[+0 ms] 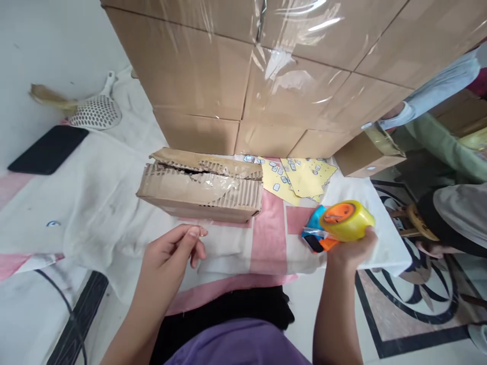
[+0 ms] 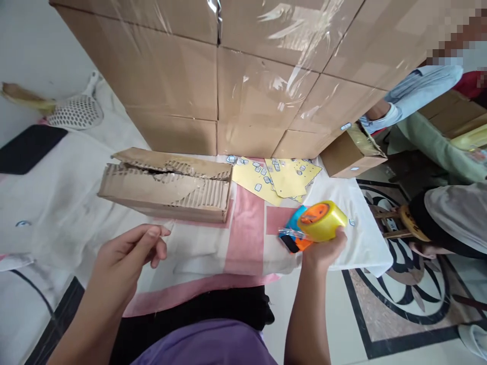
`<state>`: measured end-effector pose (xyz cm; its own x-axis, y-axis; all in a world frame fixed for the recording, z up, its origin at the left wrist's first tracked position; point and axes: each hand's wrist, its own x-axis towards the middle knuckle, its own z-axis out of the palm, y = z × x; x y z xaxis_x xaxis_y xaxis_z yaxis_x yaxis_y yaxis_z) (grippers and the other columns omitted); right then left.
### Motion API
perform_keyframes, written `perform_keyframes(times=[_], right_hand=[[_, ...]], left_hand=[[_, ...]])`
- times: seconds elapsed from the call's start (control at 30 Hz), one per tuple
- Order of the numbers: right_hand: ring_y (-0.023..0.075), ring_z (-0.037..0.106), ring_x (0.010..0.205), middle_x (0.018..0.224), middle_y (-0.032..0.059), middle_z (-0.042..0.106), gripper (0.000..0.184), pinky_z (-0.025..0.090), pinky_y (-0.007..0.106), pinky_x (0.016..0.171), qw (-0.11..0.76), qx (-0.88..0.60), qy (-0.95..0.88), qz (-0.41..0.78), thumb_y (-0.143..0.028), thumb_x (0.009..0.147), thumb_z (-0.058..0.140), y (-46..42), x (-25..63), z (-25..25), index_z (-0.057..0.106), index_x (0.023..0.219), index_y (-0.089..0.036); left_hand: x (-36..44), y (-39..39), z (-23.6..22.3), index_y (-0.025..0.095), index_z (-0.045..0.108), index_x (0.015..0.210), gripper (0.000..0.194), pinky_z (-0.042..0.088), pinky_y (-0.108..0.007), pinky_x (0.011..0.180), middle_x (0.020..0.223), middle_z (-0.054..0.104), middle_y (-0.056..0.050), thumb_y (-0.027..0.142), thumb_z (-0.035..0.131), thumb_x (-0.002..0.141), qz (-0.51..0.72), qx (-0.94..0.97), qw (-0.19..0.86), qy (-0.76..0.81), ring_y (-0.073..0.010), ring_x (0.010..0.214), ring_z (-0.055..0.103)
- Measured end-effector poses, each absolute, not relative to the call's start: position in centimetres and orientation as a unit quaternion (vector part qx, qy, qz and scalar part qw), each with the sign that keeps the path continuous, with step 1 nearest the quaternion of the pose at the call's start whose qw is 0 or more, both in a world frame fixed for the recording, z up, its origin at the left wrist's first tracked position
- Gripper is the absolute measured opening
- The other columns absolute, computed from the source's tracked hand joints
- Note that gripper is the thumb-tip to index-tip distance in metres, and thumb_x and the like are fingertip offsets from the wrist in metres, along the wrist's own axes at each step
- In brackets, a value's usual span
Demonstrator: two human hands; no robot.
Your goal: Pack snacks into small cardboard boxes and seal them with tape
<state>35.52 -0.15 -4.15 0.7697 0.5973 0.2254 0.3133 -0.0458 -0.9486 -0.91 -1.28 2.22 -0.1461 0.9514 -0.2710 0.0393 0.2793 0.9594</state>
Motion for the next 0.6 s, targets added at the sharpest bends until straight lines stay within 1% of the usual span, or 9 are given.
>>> perform_keyframes(times=[0.1,0.17,0.23,0.33,0.4,0.43,0.5,0.53,0.6], right_hand=[[0.0261,0.061,0.091,0.093,0.0084,0.057,0.051,0.051,0.036,0.076,0.666,-0.687,-0.221,0.188,-0.051,0.077,0.044,1.1,35.8,-4.6,0.056,0.109,-0.013],[0.0238,0.058,0.085,0.085,0.0056,0.057,0.042,0.049,0.036,0.075,0.634,-0.702,-0.239,0.22,-0.049,0.076,0.049,0.8,36.6,-4.1,0.058,0.097,-0.014],[0.0225,0.055,0.082,0.081,0.0044,0.057,0.038,0.046,0.037,0.074,0.553,-0.76,-0.277,0.201,-0.05,0.079,0.052,-0.3,37.7,-2.8,0.06,0.09,-0.015],[0.0204,0.052,0.076,0.077,0.0015,0.057,0.042,0.041,0.038,0.074,0.405,-0.852,-0.323,0.08,-0.051,0.081,0.062,-2.8,37.7,0.1,0.065,0.102,-0.015],[0.0176,0.049,0.069,0.073,-0.0022,0.053,0.046,0.04,0.036,0.074,0.391,-0.842,-0.371,-0.006,-0.045,0.082,0.068,-4.2,35.7,2.1,0.064,0.117,-0.016],[0.0161,0.048,0.067,0.073,-0.0032,0.051,0.045,0.04,0.034,0.073,0.415,-0.809,-0.415,-0.016,-0.042,0.084,0.069,-4.6,34.1,2.9,0.064,0.122,-0.018],[0.015,0.05,0.067,0.075,-0.0018,0.054,0.032,0.042,0.03,0.068,0.45,-0.717,-0.523,0.096,-0.039,0.089,0.066,-4.8,29.8,4.2,0.067,0.116,-0.021],[0.0149,0.052,0.067,0.076,-0.0009,0.056,0.027,0.043,0.029,0.067,0.434,-0.664,-0.585,0.166,-0.037,0.092,0.064,-4.4,27.4,4.7,0.068,0.114,-0.021],[0.016,0.057,0.074,0.081,0.0013,0.061,0.028,0.046,0.028,0.07,0.363,-0.566,-0.689,0.271,-0.031,0.093,0.064,-3.2,23.0,5.3,0.068,0.119,-0.022]], left_hand=[[-1.3,-0.9,1.8,0.018,0.072,0.089,0.03,0.041,-0.025,0.055,0.059,0.061,0.002,0.047,0.063,0.091,0.441,0.418,0.518,0.602,-0.0118,0.054,0.05],[-1.4,-0.8,1.7,0.018,0.072,0.09,0.03,0.041,-0.025,0.056,0.059,0.06,0.002,0.047,0.062,0.092,0.453,0.416,0.516,0.597,-0.0121,0.056,0.05],[-1.4,-0.7,1.5,0.019,0.071,0.094,0.029,0.042,-0.025,0.058,0.06,0.059,0.003,0.046,0.062,0.092,0.47,0.405,0.516,0.591,-0.012,0.058,0.05],[-1.6,-0.6,0.8,0.019,0.07,0.101,0.03,0.043,-0.024,0.057,0.061,0.059,0.003,0.047,0.065,0.091,0.479,0.406,0.533,0.567,-0.0117,0.058,0.051],[-1.6,-0.6,0.2,0.019,0.068,0.099,0.03,0.043,-0.023,0.055,0.061,0.058,0.003,0.048,0.066,0.09,0.478,0.41,0.543,0.555,-0.0115,0.057,0.051],[-1.5,-0.6,0.0,0.019,0.067,0.096,0.029,0.043,-0.023,0.055,0.06,0.058,0.003,0.048,0.066,0.09,0.478,0.414,0.546,0.55,-0.0115,0.057,0.051],[-1.1,-0.6,-0.2,0.019,0.066,0.09,0.028,0.043,-0.023,0.054,0.059,0.057,0.003,0.047,0.065,0.091,0.478,0.427,0.548,0.538,-0.0115,0.057,0.051],[-0.9,-0.6,-0.2,0.019,0.065,0.087,0.028,0.043,-0.023,0.054,0.059,0.057,0.003,0.046,0.065,0.091,0.474,0.438,0.547,0.533,-0.0114,0.057,0.051],[-0.7,-0.7,0.1,0.019,0.065,0.084,0.029,0.043,-0.022,0.054,0.06,0.059,0.003,0.046,0.063,0.092,0.456,0.472,0.543,0.524,-0.0111,0.057,0.052]])
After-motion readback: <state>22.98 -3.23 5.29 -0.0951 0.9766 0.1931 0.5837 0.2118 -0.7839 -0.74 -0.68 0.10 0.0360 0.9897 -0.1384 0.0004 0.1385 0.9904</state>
